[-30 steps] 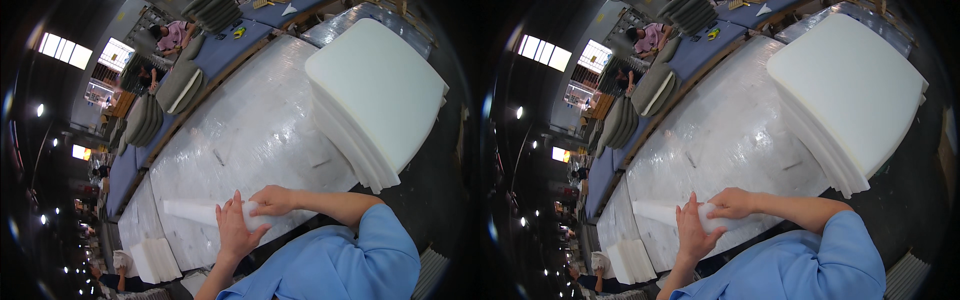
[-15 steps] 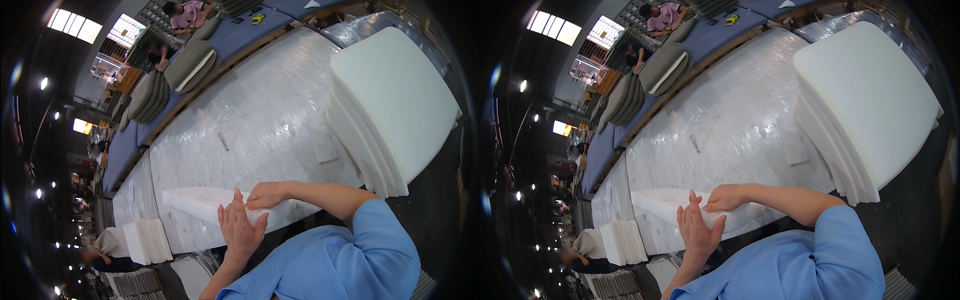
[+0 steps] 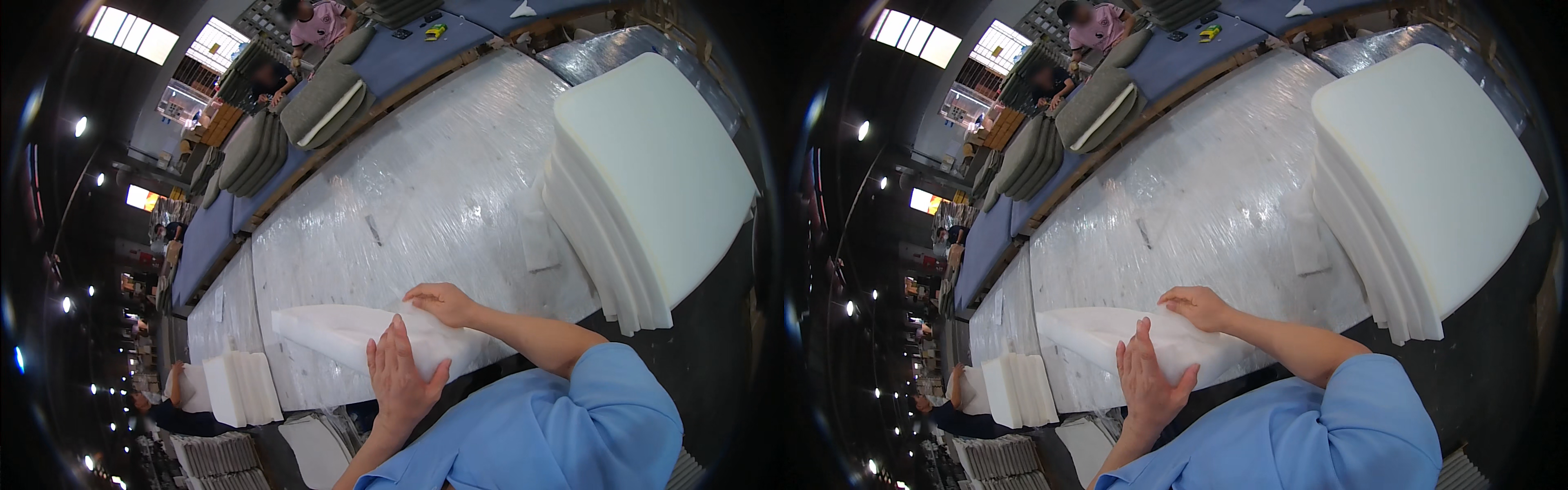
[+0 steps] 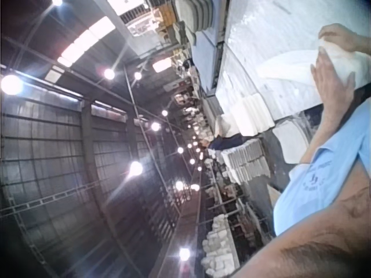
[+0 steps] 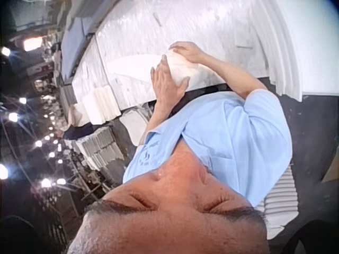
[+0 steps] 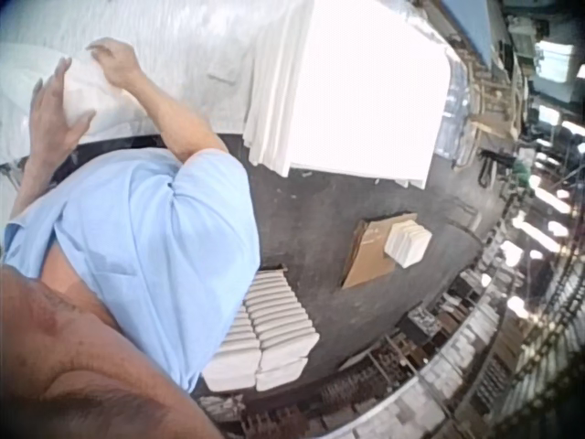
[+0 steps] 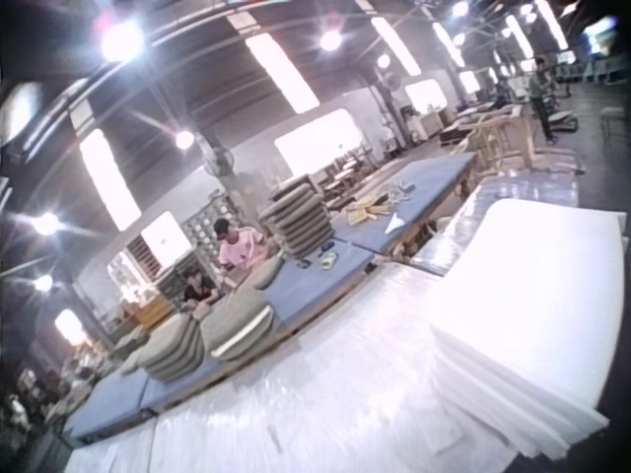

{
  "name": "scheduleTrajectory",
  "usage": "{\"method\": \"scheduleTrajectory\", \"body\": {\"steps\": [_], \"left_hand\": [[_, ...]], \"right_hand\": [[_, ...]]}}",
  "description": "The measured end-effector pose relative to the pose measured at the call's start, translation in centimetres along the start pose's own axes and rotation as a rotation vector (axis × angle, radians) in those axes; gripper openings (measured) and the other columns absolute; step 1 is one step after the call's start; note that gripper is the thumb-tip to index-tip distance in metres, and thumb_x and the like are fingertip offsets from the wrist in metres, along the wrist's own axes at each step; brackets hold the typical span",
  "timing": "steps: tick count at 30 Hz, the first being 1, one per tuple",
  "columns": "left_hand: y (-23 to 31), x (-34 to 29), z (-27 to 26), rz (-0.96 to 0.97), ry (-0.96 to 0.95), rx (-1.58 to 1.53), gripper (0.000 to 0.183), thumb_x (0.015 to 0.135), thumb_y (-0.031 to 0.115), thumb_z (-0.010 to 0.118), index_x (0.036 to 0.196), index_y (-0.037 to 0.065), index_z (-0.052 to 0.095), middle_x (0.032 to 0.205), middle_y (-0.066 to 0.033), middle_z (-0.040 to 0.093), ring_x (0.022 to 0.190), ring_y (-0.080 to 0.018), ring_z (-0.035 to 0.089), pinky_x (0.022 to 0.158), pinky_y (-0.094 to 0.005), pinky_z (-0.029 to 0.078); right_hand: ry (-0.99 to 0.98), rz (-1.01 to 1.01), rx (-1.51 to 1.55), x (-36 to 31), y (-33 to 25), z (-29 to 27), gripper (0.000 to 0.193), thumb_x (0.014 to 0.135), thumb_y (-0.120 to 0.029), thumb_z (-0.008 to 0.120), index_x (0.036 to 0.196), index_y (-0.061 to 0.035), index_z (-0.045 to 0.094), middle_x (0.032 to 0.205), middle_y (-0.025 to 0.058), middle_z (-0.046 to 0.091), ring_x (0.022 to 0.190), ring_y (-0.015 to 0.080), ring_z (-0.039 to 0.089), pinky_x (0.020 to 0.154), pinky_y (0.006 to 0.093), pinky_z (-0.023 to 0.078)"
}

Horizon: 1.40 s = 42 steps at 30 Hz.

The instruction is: The person picks up a rectangular white foam sheet from a stack and rolls it tightly by hand on a plastic-covered worktable. The rolled foam is held and then placed aside while the person repeats the process with another sheet.

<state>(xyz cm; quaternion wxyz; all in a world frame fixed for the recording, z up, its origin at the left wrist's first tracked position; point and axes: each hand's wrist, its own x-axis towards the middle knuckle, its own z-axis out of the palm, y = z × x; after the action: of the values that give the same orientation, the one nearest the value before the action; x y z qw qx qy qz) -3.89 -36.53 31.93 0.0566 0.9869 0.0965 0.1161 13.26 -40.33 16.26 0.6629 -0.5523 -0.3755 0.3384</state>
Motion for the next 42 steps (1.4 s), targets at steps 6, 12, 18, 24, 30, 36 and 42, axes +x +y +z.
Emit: {"method": "scheduleTrajectory", "body": {"steps": [6, 12, 18, 24, 30, 36, 42], "left_hand": [[-0.1, -0.1, 0.1, -0.031, -0.019, -0.026, 0.111, 0.078, 0.038, 0.083, 0.159, -0.007, 0.023, 0.148, -0.0257, 0.049, 0.132, -0.0388, 0.053, 0.118, -0.0606, 0.026], [0.2, 0.2, 0.3, 0.001, -0.021, -0.023, 0.113, 0.078, 0.038, 0.083, 0.16, -0.008, 0.019, 0.156, -0.028, 0.042, 0.141, -0.0421, 0.046, 0.119, -0.0611, 0.025], [0.1, 0.9, -0.1, -0.05, -0.081, -0.065, 0.119, 0.078, 0.039, 0.085, 0.162, -0.007, 0.013, 0.16, -0.0288, 0.038, 0.149, -0.0428, 0.038, 0.12, -0.0599, 0.025], [-0.1, 1.3, 0.0, 0.01, 0.03, -0.148, 0.119, 0.075, 0.035, 0.088, 0.161, -0.005, 0.016, 0.143, -0.0272, 0.049, 0.127, -0.0421, 0.054, 0.114, -0.0571, 0.033], [-0.9, 0.6, -0.4, -0.046, -0.029, -0.252, 0.134, 0.074, 0.037, 0.092, 0.164, -0.002, 0.001, 0.165, -0.0297, 0.029, 0.13, -0.0432, 0.05, 0.114, -0.055, 0.034], [-1.4, -0.9, 0.4, -0.019, 0.018, -0.125, 0.129, 0.076, 0.041, 0.09, 0.162, -0.005, 0.006, 0.166, -0.0302, 0.026, 0.136, -0.046, 0.045, 0.116, -0.0569, 0.031], [-0.2, -1.3, -0.6, -0.039, -0.045, -0.082, 0.122, 0.078, 0.04, 0.088, 0.16, -0.008, 0.011, 0.165, -0.0296, 0.026, 0.145, -0.0502, 0.037, 0.118, -0.0625, 0.025]], "right_hand": [[-0.192, -0.045, 0.107, -4.8, -0.9, -0.5, 0.032, 0.099, -0.029, 0.067, 0.118, -0.004, 0.072, 0.117, 0.0105, 0.072, 0.111, 0.024, 0.066, 0.101, 0.0368, 0.049], [-0.096, 0.144, -0.178, -4.2, -0.9, -1.9, 0.03, 0.096, -0.036, 0.069, 0.105, -0.0071, 0.074, 0.095, 0.0155, 0.074, 0.091, 0.0281, 0.069, 0.085, 0.0411, 0.053], [0.011, -0.004, -0.164, -2.8, -3.9, -4.0, 0.042, 0.095, -0.048, 0.067, 0.104, -0.008, 0.072, 0.095, 0.0192, 0.074, 0.091, 0.0355, 0.071, 0.081, 0.0444, 0.053], [-0.343, -0.267, -0.507, -4.2, -11.2, -2.0, 0.05, 0.097, -0.055, 0.062, 0.104, -0.0053, 0.068, 0.09, 0.0157, 0.069, 0.087, 0.0362, 0.067, 0.079, 0.0414, 0.052], [-0.6, -0.056, -0.308, -1.2, -9.5, -1.0, 0.054, 0.101, -0.055, 0.054, 0.096, -0.0056, 0.075, 0.093, 0.019, 0.073, 0.088, 0.0369, 0.068, 0.084, 0.043, 0.052], [-0.613, 0.063, -0.269, -0.3, -8.3, 0.6, 0.054, 0.105, -0.049, 0.049, 0.1, -0.0031, 0.077, 0.1, 0.0218, 0.075, 0.091, 0.0406, 0.068, 0.088, 0.0454, 0.051], [-0.463, 0.117, -0.525, -0.5, -0.6, 0.0, 0.051, 0.105, -0.044, 0.05, 0.101, -0.0007, 0.076, 0.1, 0.0226, 0.074, 0.096, 0.0416, 0.069, 0.09, 0.0456, 0.052]]}}
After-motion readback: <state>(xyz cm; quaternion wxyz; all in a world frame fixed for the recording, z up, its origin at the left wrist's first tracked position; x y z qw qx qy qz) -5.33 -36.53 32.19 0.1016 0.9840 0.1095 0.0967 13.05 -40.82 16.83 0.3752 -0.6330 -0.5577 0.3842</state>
